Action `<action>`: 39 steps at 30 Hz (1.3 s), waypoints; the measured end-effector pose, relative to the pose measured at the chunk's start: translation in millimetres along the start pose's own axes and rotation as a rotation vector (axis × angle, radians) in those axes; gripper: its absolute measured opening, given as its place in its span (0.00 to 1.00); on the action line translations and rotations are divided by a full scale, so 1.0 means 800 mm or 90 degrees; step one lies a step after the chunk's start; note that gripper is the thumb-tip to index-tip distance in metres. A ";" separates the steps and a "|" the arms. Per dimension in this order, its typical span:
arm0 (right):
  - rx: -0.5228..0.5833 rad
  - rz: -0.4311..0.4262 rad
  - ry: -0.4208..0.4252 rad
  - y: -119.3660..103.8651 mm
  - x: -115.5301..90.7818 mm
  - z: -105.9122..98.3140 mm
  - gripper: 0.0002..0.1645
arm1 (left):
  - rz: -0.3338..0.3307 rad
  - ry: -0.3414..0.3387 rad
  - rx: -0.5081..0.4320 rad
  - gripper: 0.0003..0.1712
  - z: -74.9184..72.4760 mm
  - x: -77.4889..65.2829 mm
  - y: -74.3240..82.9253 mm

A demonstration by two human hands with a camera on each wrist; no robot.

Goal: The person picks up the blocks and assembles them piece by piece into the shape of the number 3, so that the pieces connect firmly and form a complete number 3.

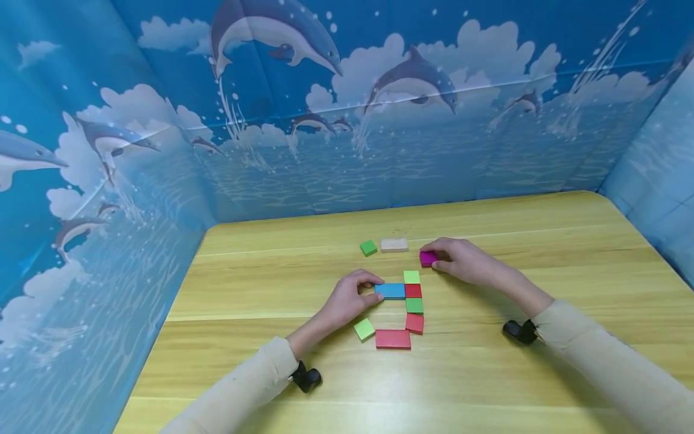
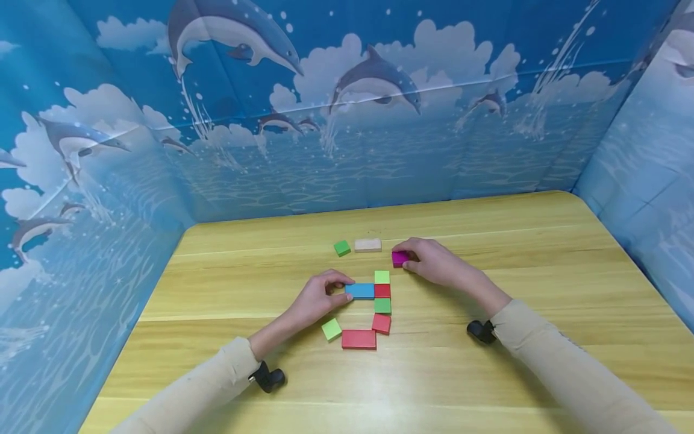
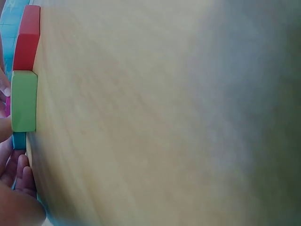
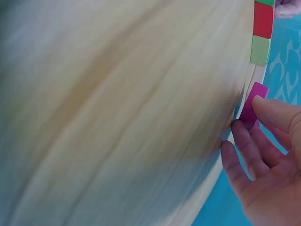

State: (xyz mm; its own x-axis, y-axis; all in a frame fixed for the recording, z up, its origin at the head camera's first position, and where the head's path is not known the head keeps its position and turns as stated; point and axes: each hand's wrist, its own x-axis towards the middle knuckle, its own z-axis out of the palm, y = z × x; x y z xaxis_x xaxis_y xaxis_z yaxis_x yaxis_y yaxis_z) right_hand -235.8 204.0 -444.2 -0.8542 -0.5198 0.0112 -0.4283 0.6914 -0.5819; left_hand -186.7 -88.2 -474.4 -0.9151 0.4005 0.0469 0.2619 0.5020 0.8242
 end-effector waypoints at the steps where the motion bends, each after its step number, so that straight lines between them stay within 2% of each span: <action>1: 0.000 0.001 -0.002 -0.001 0.001 0.001 0.22 | -0.001 -0.001 0.000 0.12 0.000 0.000 -0.001; 10: -0.005 0.016 -0.015 -0.010 0.011 0.005 0.22 | 0.001 -0.001 0.001 0.12 0.000 0.001 -0.003; 19: -0.010 -0.001 -0.034 -0.019 0.021 0.006 0.22 | -0.009 0.000 -0.005 0.12 -0.001 0.001 0.000; 39: 0.017 -0.008 -0.039 -0.019 0.029 0.013 0.22 | -0.010 -0.007 0.007 0.12 -0.002 0.001 0.002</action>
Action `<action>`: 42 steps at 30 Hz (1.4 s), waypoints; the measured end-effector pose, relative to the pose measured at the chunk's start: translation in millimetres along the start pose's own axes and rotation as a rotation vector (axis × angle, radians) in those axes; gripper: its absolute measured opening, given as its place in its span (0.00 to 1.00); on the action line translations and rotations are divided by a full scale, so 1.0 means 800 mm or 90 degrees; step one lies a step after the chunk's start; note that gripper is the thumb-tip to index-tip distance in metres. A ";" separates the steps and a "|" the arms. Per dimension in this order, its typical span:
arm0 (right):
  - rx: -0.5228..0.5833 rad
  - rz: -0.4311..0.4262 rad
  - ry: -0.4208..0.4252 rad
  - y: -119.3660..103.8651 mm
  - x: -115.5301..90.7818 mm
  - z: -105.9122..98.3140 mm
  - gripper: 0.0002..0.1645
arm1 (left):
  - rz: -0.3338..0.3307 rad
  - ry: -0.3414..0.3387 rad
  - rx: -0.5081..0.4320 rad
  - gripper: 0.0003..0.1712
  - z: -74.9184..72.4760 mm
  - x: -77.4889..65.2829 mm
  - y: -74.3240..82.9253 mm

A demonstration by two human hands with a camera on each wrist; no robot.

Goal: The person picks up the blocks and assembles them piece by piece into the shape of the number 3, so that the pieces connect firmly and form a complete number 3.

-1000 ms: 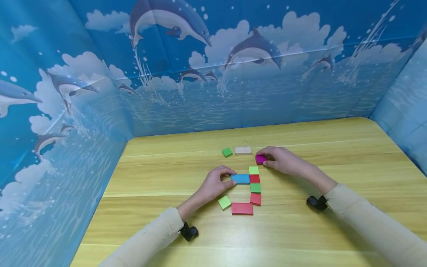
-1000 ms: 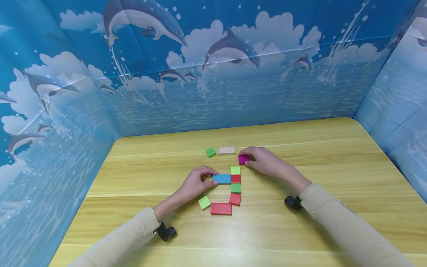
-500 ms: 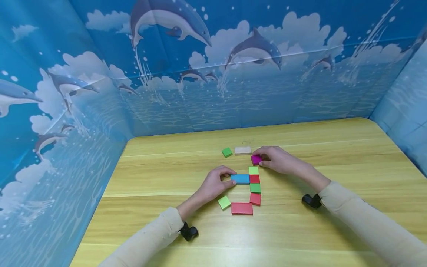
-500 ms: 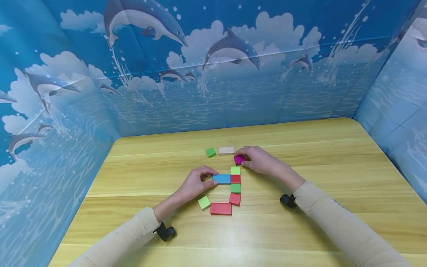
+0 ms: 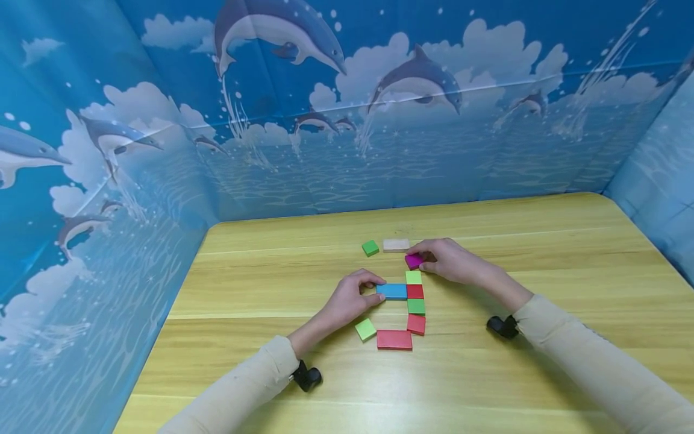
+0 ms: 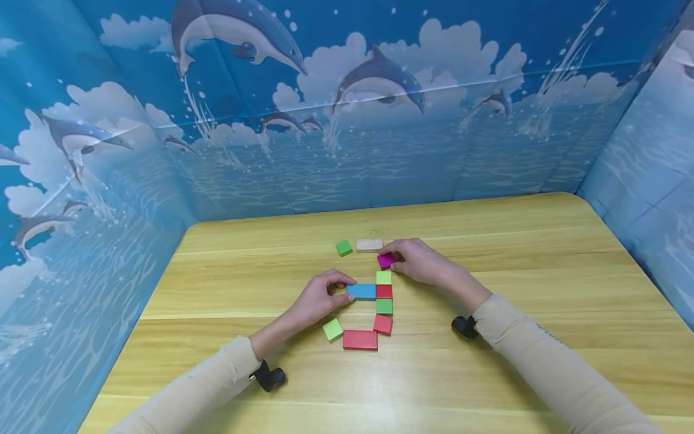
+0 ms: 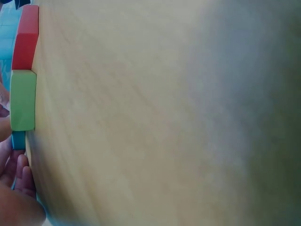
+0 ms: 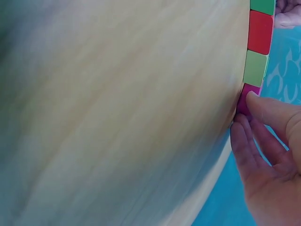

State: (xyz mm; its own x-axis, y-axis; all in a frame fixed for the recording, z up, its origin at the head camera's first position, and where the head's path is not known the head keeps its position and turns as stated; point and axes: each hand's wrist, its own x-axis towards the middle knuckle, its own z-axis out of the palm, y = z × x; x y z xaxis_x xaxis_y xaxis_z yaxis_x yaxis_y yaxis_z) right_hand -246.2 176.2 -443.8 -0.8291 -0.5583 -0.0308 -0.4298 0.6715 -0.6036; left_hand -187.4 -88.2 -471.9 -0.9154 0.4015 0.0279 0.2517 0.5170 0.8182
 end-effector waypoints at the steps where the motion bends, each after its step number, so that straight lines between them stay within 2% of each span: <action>1: 0.002 0.003 0.000 0.000 0.000 0.000 0.22 | 0.000 -0.001 0.000 0.12 0.000 0.000 0.001; 13: 0.005 0.015 0.009 -0.002 0.001 -0.001 0.20 | 0.005 -0.002 -0.006 0.13 -0.002 0.001 0.001; 42: 0.022 0.007 0.010 -0.008 0.000 0.009 0.19 | 0.007 0.002 -0.004 0.12 0.001 -0.002 0.000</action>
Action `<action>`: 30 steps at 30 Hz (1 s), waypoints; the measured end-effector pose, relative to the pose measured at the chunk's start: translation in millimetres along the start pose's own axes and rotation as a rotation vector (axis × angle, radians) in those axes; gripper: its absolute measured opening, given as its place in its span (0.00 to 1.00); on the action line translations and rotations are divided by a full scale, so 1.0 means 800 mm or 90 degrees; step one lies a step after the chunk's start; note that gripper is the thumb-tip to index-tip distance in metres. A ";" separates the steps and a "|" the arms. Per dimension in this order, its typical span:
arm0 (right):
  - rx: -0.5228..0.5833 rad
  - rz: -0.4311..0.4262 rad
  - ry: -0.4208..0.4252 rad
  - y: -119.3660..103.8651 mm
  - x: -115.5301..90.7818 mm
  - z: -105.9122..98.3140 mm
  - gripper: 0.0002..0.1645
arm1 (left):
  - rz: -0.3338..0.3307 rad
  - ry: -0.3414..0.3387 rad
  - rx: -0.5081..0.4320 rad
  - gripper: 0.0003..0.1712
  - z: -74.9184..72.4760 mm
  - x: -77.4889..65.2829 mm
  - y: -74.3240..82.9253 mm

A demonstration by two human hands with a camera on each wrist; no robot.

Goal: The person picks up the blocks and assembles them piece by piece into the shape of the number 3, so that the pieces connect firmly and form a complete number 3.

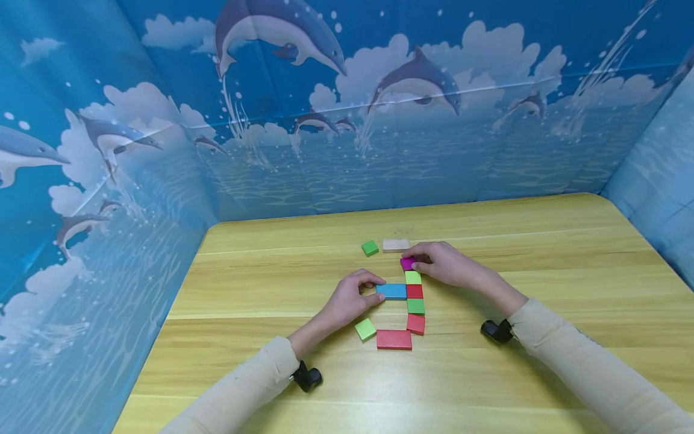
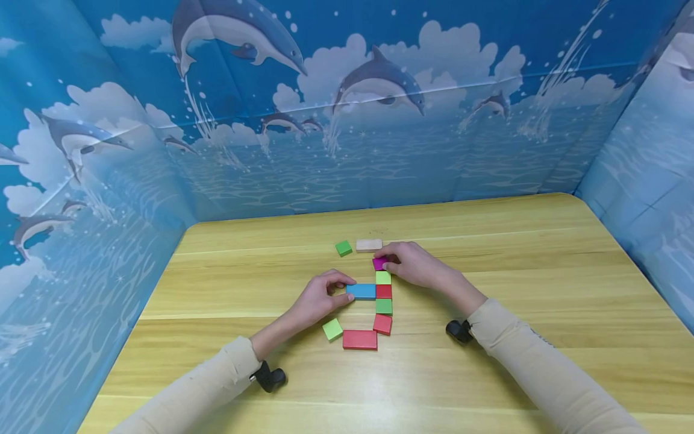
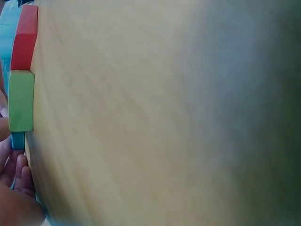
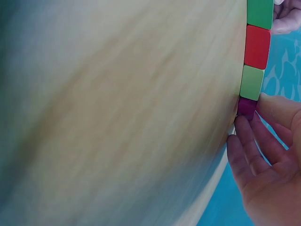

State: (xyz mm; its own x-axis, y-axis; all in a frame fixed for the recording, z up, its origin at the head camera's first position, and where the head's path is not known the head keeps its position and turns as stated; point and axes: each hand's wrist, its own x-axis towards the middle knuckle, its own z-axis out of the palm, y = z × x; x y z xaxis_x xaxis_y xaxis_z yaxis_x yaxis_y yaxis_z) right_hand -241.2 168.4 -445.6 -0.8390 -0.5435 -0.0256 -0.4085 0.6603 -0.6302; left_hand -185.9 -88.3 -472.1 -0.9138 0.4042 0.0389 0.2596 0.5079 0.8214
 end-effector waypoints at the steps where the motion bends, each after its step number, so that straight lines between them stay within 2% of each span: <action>1: 0.000 -0.002 0.000 0.000 0.000 0.000 0.19 | 0.001 0.001 0.000 0.12 0.000 0.000 0.000; 19: 0.034 -0.013 0.026 0.001 -0.006 -0.009 0.19 | 0.007 0.007 0.001 0.12 0.002 0.004 -0.003; 30: 0.027 -0.028 0.028 -0.017 -0.027 -0.006 0.19 | 0.010 0.007 0.001 0.12 0.002 0.005 -0.006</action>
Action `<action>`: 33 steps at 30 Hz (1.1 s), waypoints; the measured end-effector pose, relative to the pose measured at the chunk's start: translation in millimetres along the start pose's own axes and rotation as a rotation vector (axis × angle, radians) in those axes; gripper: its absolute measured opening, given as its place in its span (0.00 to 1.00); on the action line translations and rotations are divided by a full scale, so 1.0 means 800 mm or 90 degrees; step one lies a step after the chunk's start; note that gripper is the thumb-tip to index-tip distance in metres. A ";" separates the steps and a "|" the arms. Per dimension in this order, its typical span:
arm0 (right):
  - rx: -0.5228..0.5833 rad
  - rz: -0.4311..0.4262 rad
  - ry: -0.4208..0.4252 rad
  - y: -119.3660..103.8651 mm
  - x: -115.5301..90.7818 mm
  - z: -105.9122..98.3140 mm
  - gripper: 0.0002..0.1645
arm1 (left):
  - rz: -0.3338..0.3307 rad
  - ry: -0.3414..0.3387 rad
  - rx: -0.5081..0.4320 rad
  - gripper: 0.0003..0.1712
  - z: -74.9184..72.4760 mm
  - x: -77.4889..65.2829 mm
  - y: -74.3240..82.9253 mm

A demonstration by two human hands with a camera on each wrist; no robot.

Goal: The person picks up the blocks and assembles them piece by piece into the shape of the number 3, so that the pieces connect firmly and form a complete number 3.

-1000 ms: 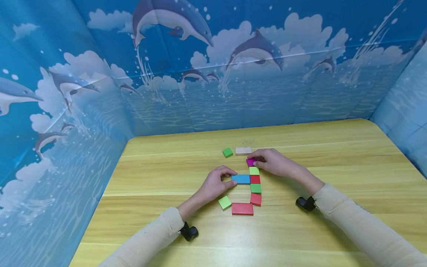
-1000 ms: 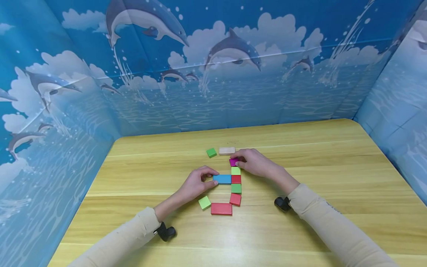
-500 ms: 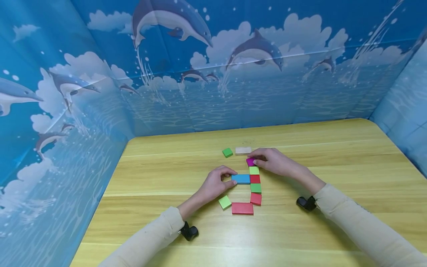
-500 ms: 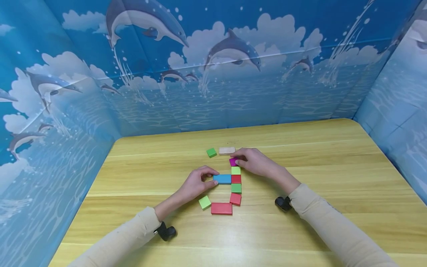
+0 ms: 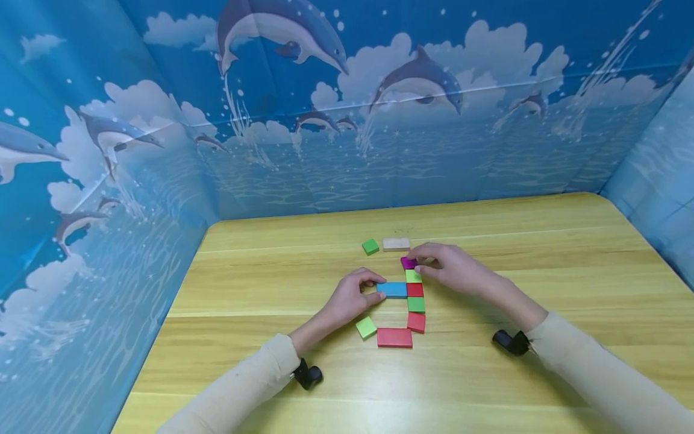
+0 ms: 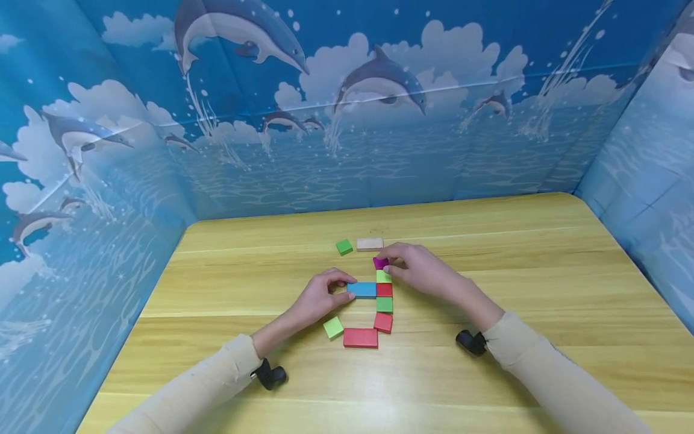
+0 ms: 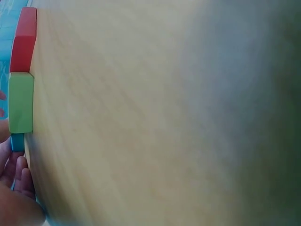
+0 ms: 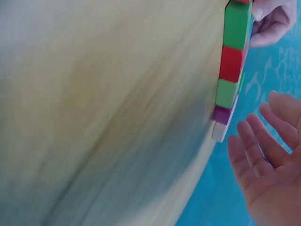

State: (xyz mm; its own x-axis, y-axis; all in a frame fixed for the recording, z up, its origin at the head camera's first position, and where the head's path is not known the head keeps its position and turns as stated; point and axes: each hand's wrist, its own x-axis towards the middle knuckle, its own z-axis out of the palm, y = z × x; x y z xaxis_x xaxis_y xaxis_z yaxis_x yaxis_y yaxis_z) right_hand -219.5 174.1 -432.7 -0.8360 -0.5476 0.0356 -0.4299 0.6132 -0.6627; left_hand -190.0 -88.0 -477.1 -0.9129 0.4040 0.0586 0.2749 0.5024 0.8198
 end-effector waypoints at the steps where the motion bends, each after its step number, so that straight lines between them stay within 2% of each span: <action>1: -0.007 -0.004 0.002 -0.002 -0.002 0.001 0.19 | 0.000 0.000 -0.001 0.12 0.000 0.000 0.000; 8: -0.072 -0.049 -0.004 -0.016 -0.019 0.012 0.21 | -0.011 0.000 -0.009 0.12 0.001 -0.003 0.003; 18: -0.097 -0.042 -0.013 -0.023 -0.035 0.023 0.19 | -0.010 0.003 -0.006 0.12 0.001 -0.002 0.003; 33: -0.156 -0.047 -0.001 -0.025 -0.046 0.037 0.22 | -0.020 0.001 -0.003 0.13 0.000 -0.003 0.005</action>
State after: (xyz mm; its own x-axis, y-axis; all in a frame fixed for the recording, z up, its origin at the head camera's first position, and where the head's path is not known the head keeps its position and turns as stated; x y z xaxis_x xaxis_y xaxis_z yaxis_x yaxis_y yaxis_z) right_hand -169.9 165.3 -442.8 -0.7992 -0.5962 0.0760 -0.5593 0.6914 -0.4574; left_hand -186.7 -86.6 -473.7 -0.9213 0.3873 0.0340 0.2453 0.5114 0.8236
